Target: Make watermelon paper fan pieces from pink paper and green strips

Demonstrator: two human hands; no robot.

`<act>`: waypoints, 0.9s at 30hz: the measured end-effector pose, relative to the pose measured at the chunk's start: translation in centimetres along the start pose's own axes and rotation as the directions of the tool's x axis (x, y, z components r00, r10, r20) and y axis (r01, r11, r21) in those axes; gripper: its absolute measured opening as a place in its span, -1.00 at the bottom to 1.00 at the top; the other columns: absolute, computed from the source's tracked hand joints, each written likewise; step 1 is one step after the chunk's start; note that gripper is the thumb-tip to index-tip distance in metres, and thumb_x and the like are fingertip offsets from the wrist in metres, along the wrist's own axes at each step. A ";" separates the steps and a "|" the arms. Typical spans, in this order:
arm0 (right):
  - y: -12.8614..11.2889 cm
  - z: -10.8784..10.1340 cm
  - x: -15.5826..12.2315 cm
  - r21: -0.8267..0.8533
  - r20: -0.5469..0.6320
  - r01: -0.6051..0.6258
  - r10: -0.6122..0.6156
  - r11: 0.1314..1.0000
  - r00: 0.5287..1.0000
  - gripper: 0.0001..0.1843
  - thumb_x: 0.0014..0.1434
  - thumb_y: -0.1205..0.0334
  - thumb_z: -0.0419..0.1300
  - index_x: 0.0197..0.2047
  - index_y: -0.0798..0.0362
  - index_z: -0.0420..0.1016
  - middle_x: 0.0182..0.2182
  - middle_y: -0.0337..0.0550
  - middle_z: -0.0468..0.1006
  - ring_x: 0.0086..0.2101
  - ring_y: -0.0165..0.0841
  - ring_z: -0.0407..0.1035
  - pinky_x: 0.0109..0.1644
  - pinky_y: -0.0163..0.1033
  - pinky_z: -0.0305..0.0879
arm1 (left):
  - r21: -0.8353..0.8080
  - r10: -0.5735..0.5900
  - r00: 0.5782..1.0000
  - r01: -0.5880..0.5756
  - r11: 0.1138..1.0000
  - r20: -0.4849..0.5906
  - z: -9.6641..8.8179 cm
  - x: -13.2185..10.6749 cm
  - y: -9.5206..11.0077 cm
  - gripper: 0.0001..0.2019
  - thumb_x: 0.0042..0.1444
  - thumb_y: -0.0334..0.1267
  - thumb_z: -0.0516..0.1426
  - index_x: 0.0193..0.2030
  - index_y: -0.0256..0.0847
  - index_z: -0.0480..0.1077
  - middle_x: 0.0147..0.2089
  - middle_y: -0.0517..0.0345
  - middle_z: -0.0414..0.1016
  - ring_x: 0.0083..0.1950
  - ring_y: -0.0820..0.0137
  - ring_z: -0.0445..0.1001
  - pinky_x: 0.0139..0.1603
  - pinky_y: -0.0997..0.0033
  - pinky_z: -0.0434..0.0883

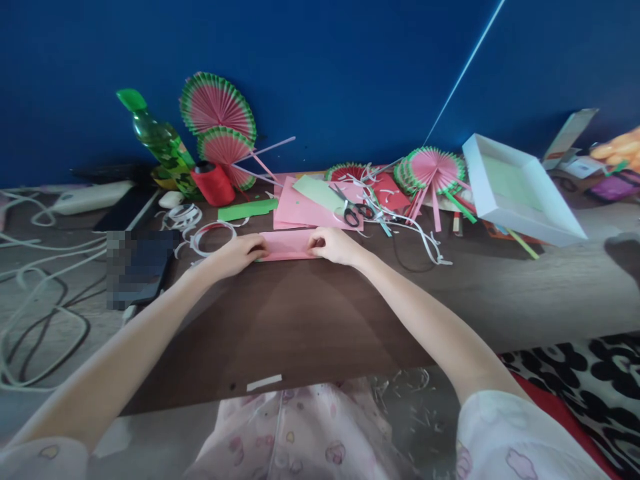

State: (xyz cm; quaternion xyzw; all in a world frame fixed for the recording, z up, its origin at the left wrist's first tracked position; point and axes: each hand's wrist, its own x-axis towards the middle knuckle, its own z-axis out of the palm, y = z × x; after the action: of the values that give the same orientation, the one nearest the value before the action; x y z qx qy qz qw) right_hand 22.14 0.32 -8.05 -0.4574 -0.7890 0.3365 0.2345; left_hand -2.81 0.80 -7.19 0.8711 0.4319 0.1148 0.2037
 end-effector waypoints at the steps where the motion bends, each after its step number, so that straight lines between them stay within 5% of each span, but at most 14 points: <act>1: 0.0 0.0 0.0 -0.002 -0.006 0.000 0.000 1.000 1.000 -0.94 -0.06 0.36 0.19 -0.45 0.13 0.49 -0.40 -0.16 0.49 -0.41 -0.42 0.35 -0.27 -0.29 0.24 | -0.010 -0.002 1.000 0.002 1.000 -0.004 0.0 -0.1 0.0 -0.88 0.11 -0.33 0.01 -0.43 -0.24 0.29 -0.36 0.16 0.37 -0.31 0.40 0.35 -0.19 0.39 0.29; 13: 0.0 0.3 -0.4 0.042 -0.029 0.026 -0.025 0.999 0.999 -0.97 -0.03 0.35 0.19 -0.48 0.11 0.43 -0.41 -0.20 0.41 -0.45 -0.46 0.31 -0.29 -0.30 0.24 | -0.079 0.057 0.992 -0.067 0.995 -0.114 0.9 -0.7 -0.6 -0.93 0.08 -0.35 0.06 -0.41 -0.24 0.29 -0.37 0.19 0.36 -0.31 0.42 0.35 -0.21 0.42 0.30; 23: 1.0 0.5 -0.6 0.043 -0.025 0.226 -0.225 0.973 0.974 -0.92 0.04 0.38 0.15 -0.46 0.09 0.44 -0.36 -0.19 0.44 -0.43 -0.47 0.28 -0.33 -0.32 0.19 | -0.082 0.123 0.983 -0.135 0.987 -0.132 1.1 -0.7 -0.9 -0.89 0.11 -0.35 0.06 -0.43 -0.25 0.28 -0.36 0.18 0.33 -0.30 0.43 0.32 -0.20 0.42 0.31; 27: 1.4 0.6 -0.5 -0.054 -0.080 0.288 -0.291 0.956 0.953 -0.91 0.05 0.39 0.18 -0.47 0.07 0.45 -0.38 -0.17 0.49 -0.33 -0.38 0.30 -0.17 -0.22 0.19 | -0.074 0.115 0.985 -0.125 0.989 -0.127 1.0 -0.7 -0.8 -0.93 0.13 -0.35 0.04 -0.34 -0.25 0.33 -0.30 0.13 0.37 -0.24 0.39 0.33 -0.14 0.38 0.31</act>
State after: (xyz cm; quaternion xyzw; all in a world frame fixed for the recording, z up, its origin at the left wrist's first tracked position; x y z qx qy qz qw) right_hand 22.76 0.18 -9.46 -0.3559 -0.8434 0.2617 0.3057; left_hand -3.38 0.36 -8.47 0.8778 0.3852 0.1976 0.2052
